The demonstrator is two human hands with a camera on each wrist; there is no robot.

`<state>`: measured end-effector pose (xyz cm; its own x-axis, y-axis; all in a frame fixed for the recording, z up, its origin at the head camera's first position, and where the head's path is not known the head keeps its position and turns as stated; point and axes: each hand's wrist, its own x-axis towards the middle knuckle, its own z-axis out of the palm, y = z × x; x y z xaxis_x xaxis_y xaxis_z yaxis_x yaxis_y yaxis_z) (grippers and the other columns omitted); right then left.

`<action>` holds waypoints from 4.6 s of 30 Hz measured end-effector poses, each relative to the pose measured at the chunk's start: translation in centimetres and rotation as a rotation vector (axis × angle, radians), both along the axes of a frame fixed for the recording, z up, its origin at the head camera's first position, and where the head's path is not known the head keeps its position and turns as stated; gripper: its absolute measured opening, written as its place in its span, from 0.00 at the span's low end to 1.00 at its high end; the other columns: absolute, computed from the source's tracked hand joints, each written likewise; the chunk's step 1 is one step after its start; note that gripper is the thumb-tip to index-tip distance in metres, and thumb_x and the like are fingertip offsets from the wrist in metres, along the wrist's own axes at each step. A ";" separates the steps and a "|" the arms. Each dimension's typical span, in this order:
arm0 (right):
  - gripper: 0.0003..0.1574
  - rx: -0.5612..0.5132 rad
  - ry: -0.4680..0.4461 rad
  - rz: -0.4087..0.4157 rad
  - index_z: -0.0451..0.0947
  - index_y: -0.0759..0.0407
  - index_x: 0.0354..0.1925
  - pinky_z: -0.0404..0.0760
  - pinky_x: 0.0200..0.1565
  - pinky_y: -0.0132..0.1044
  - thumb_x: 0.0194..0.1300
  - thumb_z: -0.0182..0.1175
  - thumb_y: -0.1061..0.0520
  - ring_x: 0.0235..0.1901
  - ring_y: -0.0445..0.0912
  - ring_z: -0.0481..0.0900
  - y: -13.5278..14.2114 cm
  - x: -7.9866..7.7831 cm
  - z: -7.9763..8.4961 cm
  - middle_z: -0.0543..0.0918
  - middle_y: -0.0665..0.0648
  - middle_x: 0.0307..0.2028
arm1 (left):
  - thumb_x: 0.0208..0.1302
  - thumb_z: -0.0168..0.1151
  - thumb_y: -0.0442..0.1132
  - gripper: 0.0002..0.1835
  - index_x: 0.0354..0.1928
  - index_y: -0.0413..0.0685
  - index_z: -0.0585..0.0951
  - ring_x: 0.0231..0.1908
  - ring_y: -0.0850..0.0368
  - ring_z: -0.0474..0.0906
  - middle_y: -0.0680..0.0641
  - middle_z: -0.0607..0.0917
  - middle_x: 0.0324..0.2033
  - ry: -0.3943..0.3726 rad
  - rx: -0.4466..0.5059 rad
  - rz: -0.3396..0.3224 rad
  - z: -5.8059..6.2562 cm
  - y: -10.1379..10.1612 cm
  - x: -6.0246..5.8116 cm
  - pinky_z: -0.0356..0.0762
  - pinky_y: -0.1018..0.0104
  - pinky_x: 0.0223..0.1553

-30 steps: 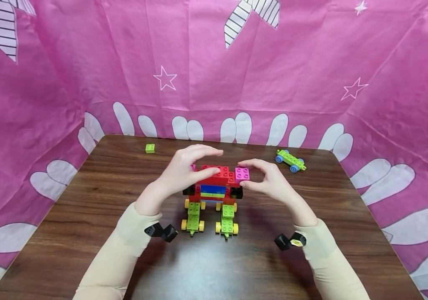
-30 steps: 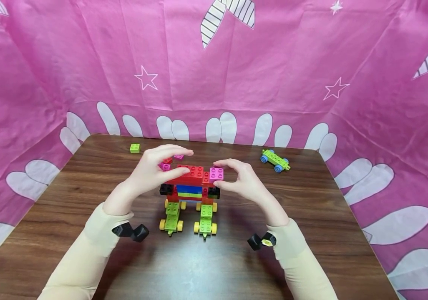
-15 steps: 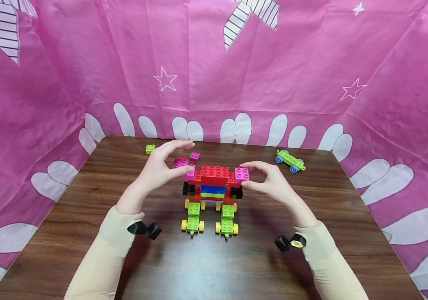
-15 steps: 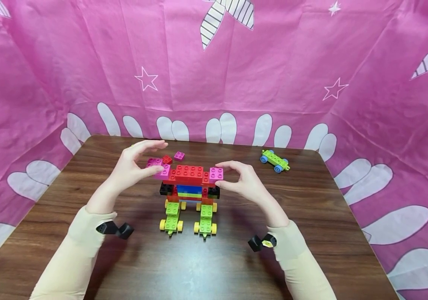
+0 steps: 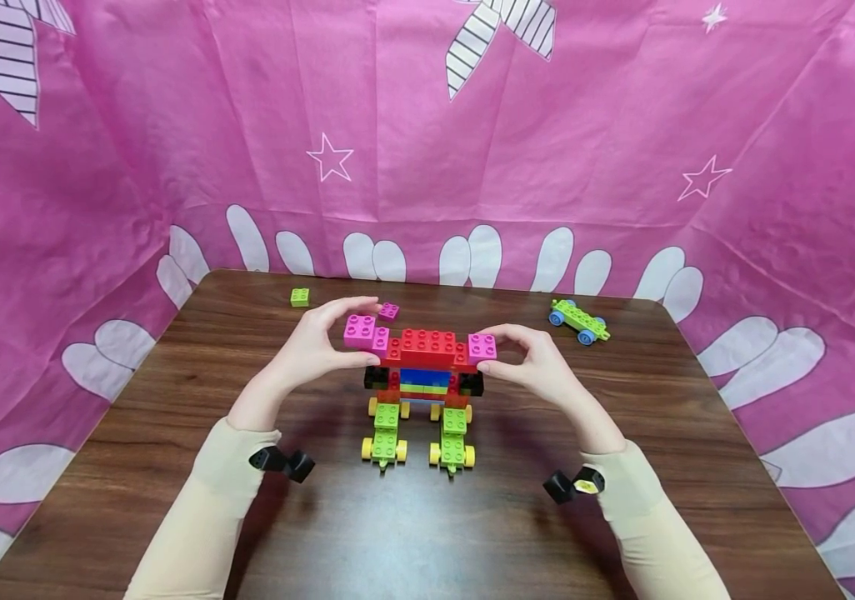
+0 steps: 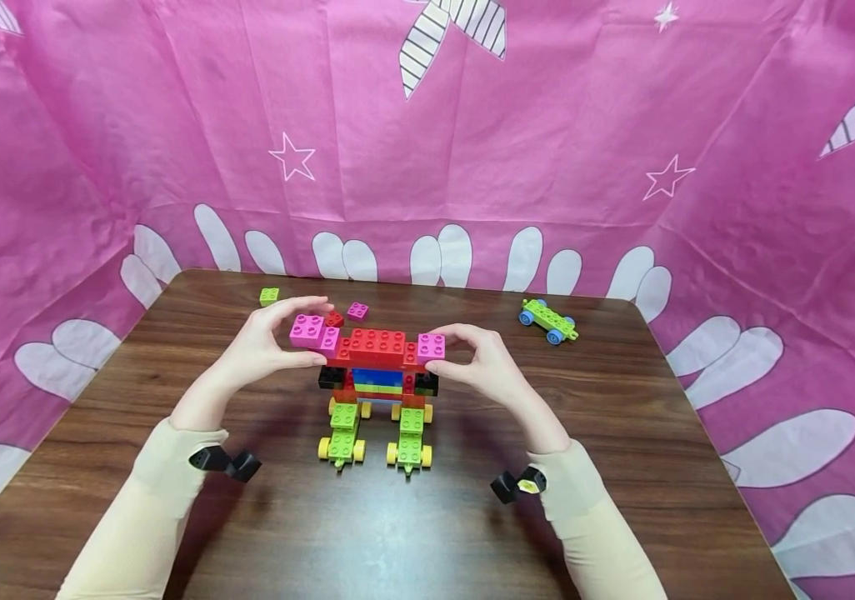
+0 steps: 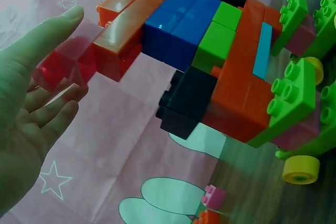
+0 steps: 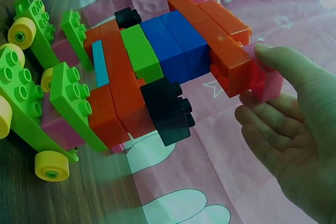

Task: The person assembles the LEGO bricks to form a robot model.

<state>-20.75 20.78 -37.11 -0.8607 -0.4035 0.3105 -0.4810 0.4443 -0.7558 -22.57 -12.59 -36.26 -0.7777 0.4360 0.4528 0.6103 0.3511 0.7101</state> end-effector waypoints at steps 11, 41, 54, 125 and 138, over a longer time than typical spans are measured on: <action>0.22 -0.043 -0.013 -0.005 0.80 0.62 0.49 0.80 0.52 0.49 0.55 0.70 0.62 0.45 0.40 0.78 -0.1 0.1 -0.2 0.85 0.57 0.44 | 0.45 0.79 0.38 0.30 0.53 0.44 0.79 0.40 0.56 0.79 0.47 0.86 0.41 -0.127 0.003 0.037 -0.8 -0.3 -0.2 0.78 0.59 0.44; 0.19 -0.074 -0.001 -0.014 0.80 0.63 0.47 0.80 0.52 0.46 0.56 0.69 0.64 0.44 0.38 0.78 -0.3 0.1 -0.6 0.85 0.58 0.43 | 0.49 0.76 0.36 0.23 0.48 0.43 0.80 0.41 0.55 0.81 0.46 0.86 0.38 -0.126 0.028 0.048 -0.6 -1.4 0.0 0.78 0.51 0.48; 0.19 -0.087 0.034 -0.044 0.80 0.65 0.47 0.77 0.51 0.30 0.55 0.68 0.68 0.44 0.35 0.77 0.1 0.2 -0.9 0.84 0.60 0.43 | 0.49 0.75 0.34 0.22 0.48 0.40 0.80 0.41 0.51 0.81 0.45 0.85 0.38 -0.120 0.056 0.026 -0.4 -0.5 0.0 0.79 0.54 0.47; 0.19 -0.272 -0.039 -0.085 0.74 0.71 0.50 0.80 0.38 0.26 0.61 0.62 0.69 0.36 0.36 0.79 5.1 -0.9 -2.1 0.83 0.40 0.39 | 0.51 0.74 0.35 0.30 0.58 0.38 0.76 0.49 0.39 0.79 0.37 0.83 0.49 -0.051 0.023 0.087 -7.0 1.5 -7.0 0.74 0.42 0.52; 0.19 -0.262 -0.047 -0.082 0.74 0.72 0.50 0.79 0.37 0.26 0.61 0.62 0.68 0.36 0.37 0.79 5.1 -1.1 -2.2 0.83 0.41 0.38 | 0.54 0.73 0.38 0.32 0.62 0.38 0.73 0.60 0.43 0.71 0.38 0.77 0.59 -0.151 -0.125 0.149 -9.6 1.7 -11.2 0.68 0.48 0.62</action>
<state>-21.89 25.89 -39.32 -0.9030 -0.2430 0.3543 -0.4133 0.2666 -0.8707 -33.81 -10.91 -45.83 -0.8923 0.3569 0.2764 0.4356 0.5200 0.7348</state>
